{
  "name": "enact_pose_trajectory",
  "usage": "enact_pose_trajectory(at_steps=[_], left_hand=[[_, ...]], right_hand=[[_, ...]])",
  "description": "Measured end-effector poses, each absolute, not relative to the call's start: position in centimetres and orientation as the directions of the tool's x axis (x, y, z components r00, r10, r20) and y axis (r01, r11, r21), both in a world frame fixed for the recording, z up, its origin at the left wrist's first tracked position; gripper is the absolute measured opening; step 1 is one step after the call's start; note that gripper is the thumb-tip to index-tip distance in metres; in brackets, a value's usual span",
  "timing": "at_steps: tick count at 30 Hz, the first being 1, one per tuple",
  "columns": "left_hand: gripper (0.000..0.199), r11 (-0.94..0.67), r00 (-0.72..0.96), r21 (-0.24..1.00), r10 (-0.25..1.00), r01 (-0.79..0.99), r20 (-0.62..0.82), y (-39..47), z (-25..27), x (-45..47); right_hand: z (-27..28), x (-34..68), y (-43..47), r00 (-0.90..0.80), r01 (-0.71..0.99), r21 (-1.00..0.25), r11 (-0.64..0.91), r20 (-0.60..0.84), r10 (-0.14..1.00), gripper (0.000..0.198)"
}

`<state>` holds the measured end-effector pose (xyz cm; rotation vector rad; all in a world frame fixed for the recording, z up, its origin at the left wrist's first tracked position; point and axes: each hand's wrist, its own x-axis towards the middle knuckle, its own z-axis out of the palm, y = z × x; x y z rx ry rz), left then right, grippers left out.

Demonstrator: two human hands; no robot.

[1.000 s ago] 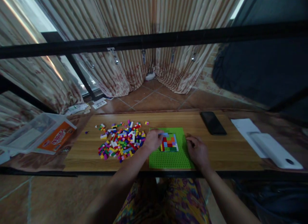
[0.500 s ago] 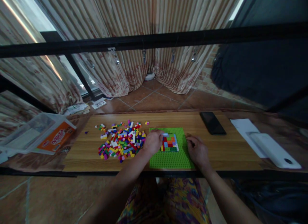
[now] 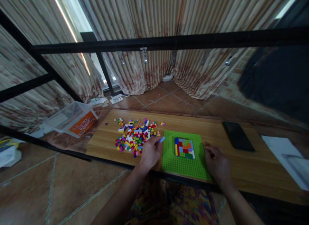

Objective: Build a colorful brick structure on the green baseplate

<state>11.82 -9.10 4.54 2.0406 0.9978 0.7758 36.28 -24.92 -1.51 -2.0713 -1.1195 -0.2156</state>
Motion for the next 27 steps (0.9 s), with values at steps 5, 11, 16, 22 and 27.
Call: enact_pose_trajectory(at_steps=[5, 11, 16, 22, 27], left_hand=[[0.023, -0.384, 0.436, 0.833, 0.878, 0.399, 0.197, -9.4, 5.0, 9.5], [0.025, -0.329, 0.345, 0.836, 0.921, 0.44, 0.181, -9.2, 4.2, 5.1], [0.02, -0.157, 0.215, 0.902, 0.974, 0.402, 0.074, -7.9, 3.1, 2.5], [0.015, -0.015, 0.238, 0.985, 0.971, 0.17, -0.026, -7.6, 3.6, 1.4], [0.043, 0.17, 0.208, 0.985, 0.964, -0.007, -0.165, -8.0, 4.0, 0.8]], right_hand=[[-1.5, 36.5, -25.1, 0.617, 0.759, -0.551, -0.348, 0.436, 0.655, 0.042], [0.5, 35.9, -24.1, 0.621, 0.728, -0.606, -0.32, 0.386, 0.683, 0.044], [4.5, 30.0, -18.0, 0.283, 0.796, -0.604, 0.04, 0.431, 0.857, 0.03], [5.5, 24.2, -10.4, -0.137, 0.837, -0.476, 0.268, 0.292, 0.947, 0.045], [4.4, 23.9, -7.8, -0.207, 0.878, -0.401, 0.261, 0.172, 0.963, 0.048]])
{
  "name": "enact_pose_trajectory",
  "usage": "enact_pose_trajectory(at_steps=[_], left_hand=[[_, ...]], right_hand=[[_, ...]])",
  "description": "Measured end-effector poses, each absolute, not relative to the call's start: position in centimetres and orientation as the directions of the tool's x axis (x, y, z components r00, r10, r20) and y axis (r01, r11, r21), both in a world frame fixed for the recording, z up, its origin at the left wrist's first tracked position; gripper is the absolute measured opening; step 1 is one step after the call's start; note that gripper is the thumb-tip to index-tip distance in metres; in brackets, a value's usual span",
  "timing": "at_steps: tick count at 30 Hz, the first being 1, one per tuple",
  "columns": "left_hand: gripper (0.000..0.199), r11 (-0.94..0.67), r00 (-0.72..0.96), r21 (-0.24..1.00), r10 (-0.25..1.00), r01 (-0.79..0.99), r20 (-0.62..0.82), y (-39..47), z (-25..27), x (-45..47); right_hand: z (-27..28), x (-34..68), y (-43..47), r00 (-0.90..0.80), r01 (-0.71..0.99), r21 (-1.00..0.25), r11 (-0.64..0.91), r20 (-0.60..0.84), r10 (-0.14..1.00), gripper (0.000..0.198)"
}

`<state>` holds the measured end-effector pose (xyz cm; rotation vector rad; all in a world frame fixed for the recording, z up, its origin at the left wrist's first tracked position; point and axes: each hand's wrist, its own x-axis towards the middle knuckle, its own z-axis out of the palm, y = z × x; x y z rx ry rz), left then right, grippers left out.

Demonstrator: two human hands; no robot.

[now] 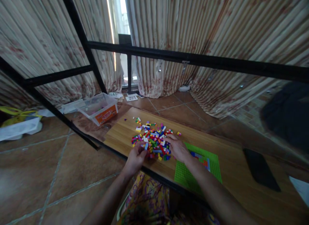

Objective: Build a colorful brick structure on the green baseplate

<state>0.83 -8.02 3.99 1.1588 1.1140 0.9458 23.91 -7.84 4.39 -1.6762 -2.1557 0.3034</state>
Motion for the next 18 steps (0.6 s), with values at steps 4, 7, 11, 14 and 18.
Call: enact_pose_trajectory(at_steps=[4, 7, 11, 14, 18], left_hand=[[0.06, 0.202, 0.244, 0.979, 0.95, -0.014, -0.193, -8.3, 3.8, 1.2], [0.061, 0.212, 0.292, 0.976, 0.938, -0.058, -0.186, -8.0, 3.4, 2.1], [0.047, 0.194, 0.294, 0.978, 0.942, -0.073, -0.165, -7.2, 3.2, 3.1], [0.039, 0.229, 0.233, 0.97, 0.95, -0.076, -0.206, -6.7, 3.6, 4.0], [0.037, 0.243, 0.161, 0.95, 0.964, -0.195, -0.214, -6.5, 4.7, 5.8]], right_hand=[[4.1, 24.3, -7.0, -0.223, 0.881, -0.393, 0.263, 0.145, 0.964, 0.027], [4.2, 24.4, -6.8, -0.181, 0.866, -0.447, 0.225, 0.14, 0.974, 0.018], [4.5, 24.3, -7.7, 0.012, 0.74, -0.668, 0.082, 0.136, 0.991, 0.017], [5.0, 23.4, -9.0, 0.152, 0.361, -0.93, -0.073, -0.018, 0.988, 0.025], [5.9, 21.3, -11.0, 0.22, -0.186, -0.969, -0.165, -0.205, 0.954, 0.043]])
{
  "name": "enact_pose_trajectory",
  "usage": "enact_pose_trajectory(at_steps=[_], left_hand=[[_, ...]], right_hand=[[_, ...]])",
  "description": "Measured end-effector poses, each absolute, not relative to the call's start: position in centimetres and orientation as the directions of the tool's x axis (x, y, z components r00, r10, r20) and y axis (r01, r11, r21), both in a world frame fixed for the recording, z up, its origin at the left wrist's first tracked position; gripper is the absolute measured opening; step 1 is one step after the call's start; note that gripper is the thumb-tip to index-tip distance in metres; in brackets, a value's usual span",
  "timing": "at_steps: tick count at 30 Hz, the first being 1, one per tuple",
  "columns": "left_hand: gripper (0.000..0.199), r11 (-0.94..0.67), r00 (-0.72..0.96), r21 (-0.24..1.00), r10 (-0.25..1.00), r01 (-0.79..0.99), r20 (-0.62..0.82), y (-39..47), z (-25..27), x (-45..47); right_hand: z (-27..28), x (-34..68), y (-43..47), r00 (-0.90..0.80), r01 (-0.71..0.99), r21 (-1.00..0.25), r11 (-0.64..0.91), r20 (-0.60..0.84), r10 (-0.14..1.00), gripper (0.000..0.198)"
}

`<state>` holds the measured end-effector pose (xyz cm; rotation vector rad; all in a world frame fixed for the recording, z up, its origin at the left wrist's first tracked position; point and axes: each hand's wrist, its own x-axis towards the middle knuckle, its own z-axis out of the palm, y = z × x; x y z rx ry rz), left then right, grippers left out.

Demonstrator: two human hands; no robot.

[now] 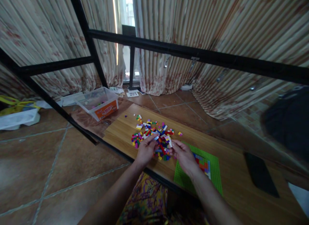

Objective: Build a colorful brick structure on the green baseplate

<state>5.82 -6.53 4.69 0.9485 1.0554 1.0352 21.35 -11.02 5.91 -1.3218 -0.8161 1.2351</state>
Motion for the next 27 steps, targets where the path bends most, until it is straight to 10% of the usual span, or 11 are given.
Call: enact_pose_trajectory(at_steps=[27], left_hand=[[0.028, 0.169, 0.166, 0.969, 0.976, -0.18, -0.14, -5.8, 4.7, 10.8]], right_hand=[[6.1, 18.1, -12.6, 0.479, -0.473, -0.88, -0.047, -0.301, 0.825, 0.035]])
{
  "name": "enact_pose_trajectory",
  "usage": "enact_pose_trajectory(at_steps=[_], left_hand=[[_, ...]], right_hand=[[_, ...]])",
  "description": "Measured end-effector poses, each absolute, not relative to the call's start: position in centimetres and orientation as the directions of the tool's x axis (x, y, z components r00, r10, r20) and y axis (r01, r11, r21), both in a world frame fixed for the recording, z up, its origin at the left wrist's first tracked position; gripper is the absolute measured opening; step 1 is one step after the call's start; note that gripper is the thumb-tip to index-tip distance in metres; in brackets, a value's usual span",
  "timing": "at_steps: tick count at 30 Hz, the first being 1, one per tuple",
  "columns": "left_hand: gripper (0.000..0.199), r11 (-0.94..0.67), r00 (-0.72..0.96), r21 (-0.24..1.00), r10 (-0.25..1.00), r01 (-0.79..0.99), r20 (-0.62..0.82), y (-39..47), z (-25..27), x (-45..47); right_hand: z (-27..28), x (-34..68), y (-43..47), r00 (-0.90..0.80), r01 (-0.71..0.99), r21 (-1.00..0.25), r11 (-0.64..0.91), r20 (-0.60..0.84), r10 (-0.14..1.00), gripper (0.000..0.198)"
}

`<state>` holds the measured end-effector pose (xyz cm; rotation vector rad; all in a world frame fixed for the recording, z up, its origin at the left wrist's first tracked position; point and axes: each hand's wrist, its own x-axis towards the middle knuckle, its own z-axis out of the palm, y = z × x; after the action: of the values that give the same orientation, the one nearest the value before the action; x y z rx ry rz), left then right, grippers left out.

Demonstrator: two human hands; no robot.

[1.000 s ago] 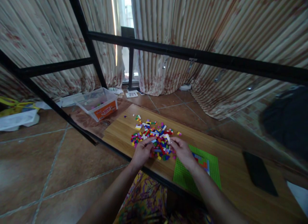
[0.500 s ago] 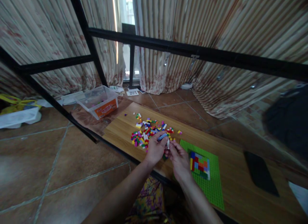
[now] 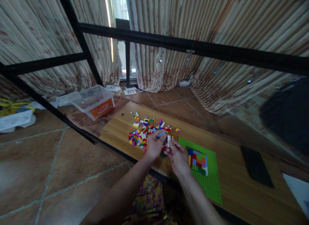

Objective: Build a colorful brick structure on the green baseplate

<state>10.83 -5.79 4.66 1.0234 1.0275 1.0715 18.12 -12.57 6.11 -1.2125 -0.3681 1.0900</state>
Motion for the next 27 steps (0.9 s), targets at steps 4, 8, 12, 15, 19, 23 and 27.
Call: enact_pose_trajectory(at_steps=[4, 8, 12, 15, 19, 23, 27], left_hand=[[0.025, 0.005, 0.172, 0.998, 0.985, 0.069, -0.017, -4.3, 4.1, 10.4], [0.029, -0.104, 0.191, 0.952, 0.98, 0.287, 0.049, -3.6, 4.5, 10.0], [0.035, -0.16, 0.24, 0.901, 0.969, 0.404, 0.064, -3.4, 4.9, 10.0], [0.037, -0.197, 0.254, 0.862, 0.964, 0.467, 0.083, -3.4, 5.0, 10.0], [0.041, -0.261, 0.273, 0.795, 0.954, 0.548, 0.125, -3.4, 5.3, 10.0], [0.042, -0.287, 0.267, 0.781, 0.95, 0.554, 0.16, -3.5, 5.4, 10.0], [0.034, -0.146, 0.24, 0.922, 0.969, 0.358, 0.061, -4.1, 4.7, 11.0]], right_hand=[[6.2, 19.1, -13.2, 0.501, -0.475, -0.879, -0.043, -0.31, 0.808, 0.036], [6.3, 20.9, -14.6, 0.518, -0.468, -0.883, -0.042, -0.312, 0.796, 0.034], [6.2, 23.3, -16.5, 0.569, -0.434, -0.901, -0.026, -0.296, 0.767, 0.032], [6.0, 25.4, -18.1, 0.638, -0.407, -0.913, 0.009, -0.278, 0.718, 0.033], [5.3, 28.6, -20.1, 0.732, -0.364, -0.93, 0.047, -0.254, 0.632, 0.037], [4.6, 31.3, -21.6, 0.79, -0.258, -0.966, 0.005, -0.208, 0.576, 0.038], [4.1, 33.1, -22.3, 0.819, -0.111, -0.992, -0.066, -0.129, 0.559, 0.036]])
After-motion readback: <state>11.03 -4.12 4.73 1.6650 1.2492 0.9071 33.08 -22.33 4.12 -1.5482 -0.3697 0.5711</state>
